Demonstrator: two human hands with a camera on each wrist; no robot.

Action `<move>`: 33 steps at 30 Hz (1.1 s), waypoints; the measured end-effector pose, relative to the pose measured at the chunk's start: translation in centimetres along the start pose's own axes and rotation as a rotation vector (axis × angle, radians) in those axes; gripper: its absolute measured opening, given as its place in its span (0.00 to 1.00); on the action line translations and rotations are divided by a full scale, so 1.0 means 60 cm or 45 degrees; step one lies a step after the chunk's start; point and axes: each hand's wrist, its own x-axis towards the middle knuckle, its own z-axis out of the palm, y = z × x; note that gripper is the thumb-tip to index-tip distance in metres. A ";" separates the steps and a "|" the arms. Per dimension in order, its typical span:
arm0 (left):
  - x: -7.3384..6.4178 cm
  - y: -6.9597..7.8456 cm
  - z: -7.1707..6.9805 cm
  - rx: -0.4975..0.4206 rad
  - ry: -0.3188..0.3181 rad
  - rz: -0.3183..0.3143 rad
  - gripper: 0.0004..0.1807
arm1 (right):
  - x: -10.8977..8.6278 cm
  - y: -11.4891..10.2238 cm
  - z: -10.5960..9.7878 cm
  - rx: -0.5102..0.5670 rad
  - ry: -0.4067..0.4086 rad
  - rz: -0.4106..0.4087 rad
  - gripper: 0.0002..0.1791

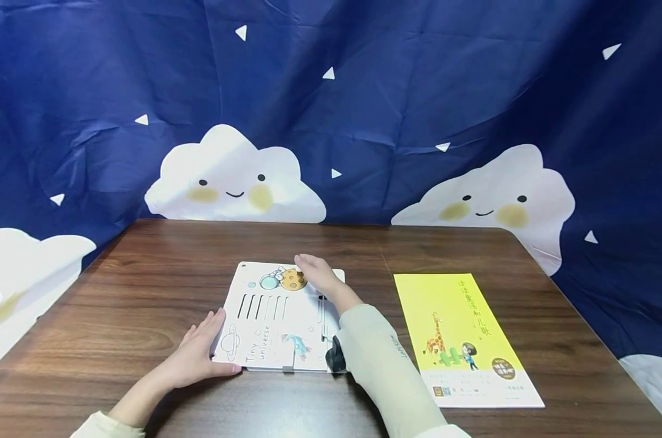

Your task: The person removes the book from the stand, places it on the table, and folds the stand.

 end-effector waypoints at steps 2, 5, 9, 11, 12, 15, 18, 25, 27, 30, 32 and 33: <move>0.001 -0.001 0.001 0.013 0.004 -0.004 0.59 | -0.001 0.000 0.000 0.007 0.007 0.000 0.28; 0.000 -0.001 0.003 0.021 0.010 -0.005 0.59 | -0.003 0.000 -0.001 0.016 0.031 0.003 0.27; 0.001 0.000 0.004 0.029 0.016 0.001 0.60 | -0.007 0.000 -0.001 0.013 0.030 -0.002 0.26; 0.001 0.001 0.004 0.037 0.018 0.003 0.60 | -0.009 0.000 -0.002 0.015 0.027 -0.013 0.26; 0.002 0.001 0.004 0.037 0.019 0.003 0.60 | -0.009 0.001 -0.002 0.016 0.024 -0.014 0.26; 0.003 0.002 0.004 0.040 0.018 0.003 0.59 | -0.009 0.001 -0.002 0.011 0.019 -0.021 0.27; 0.003 0.003 0.004 0.041 0.016 0.002 0.59 | -0.011 0.002 0.001 -0.033 0.019 -0.032 0.28; -0.001 0.003 0.001 0.052 0.011 -0.008 0.59 | -0.026 -0.005 0.013 -0.314 -0.005 -0.119 0.32; -0.002 0.003 -0.002 0.065 0.007 -0.003 0.59 | -0.034 -0.012 0.014 -0.390 -0.018 -0.154 0.33; -0.005 0.003 -0.007 0.059 -0.018 0.001 0.58 | -0.049 -0.025 0.010 -0.476 -0.037 -0.221 0.32; -0.005 0.005 -0.013 0.062 -0.027 0.007 0.57 | -0.060 -0.034 0.004 -0.524 -0.061 -0.250 0.32; -0.005 0.007 -0.017 0.061 -0.032 0.012 0.56 | -0.066 -0.038 0.000 -0.548 -0.071 -0.262 0.32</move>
